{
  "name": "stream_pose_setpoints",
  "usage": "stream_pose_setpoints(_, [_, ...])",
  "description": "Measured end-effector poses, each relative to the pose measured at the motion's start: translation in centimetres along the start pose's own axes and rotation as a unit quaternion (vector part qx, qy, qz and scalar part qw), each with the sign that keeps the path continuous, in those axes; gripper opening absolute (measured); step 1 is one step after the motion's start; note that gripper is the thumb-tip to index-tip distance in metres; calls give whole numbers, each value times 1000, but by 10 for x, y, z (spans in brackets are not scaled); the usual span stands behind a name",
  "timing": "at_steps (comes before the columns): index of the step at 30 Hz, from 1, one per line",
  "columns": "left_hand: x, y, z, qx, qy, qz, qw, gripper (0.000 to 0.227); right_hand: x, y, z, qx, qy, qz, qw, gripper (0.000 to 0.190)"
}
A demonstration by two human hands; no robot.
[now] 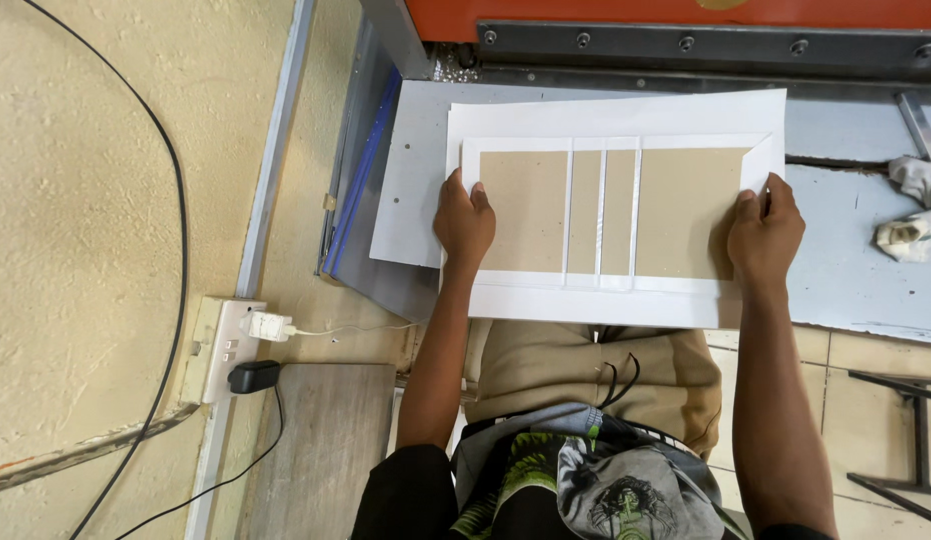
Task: The person wipes the surface of a white paper structure with a cloth, folding and unfolding it to clean different sections. They handle the paper carefully, ensuring the cloth reaches the edges and creases of the structure.
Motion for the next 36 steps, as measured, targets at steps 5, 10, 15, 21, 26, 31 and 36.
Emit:
stream_pose_setpoints(5, [-15,10,-4,-110,-173,-101,973,41,-25,1,-61,123,103,1,987,21])
stream_pose_setpoints(10, [-70,-7,50,43,-335,-118,934,36,-60,18,-51,5,222,23,975,33])
stream_pose_setpoints(15, [-94,-25,76,132,-415,-223,872,42,-77,14,-37,-44,357,16,933,47])
stream_pose_setpoints(21, [-95,-26,81,174,-248,-231,925,43,-76,4,-45,-21,255,-57,965,27])
stream_pose_setpoints(26, [-136,-42,97,312,-258,-178,897,22,-99,13,-56,-183,273,-25,944,23])
stream_pose_setpoints(31, [-108,-45,27,346,-165,-148,912,64,-83,-14,-50,-264,216,-76,937,31])
stream_pose_setpoints(36, [-54,-54,-40,328,18,-152,932,59,-78,-33,-22,-332,-64,-76,938,43])
Point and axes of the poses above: each hand's wrist, its own y-axis towards the middle knuckle, its own x-axis out of the palm, z = x × y, the point moved 10 cm from there along y, towards the middle knuckle, and after that the axes turned 13 degrees about -x, right-handed, at the moved point
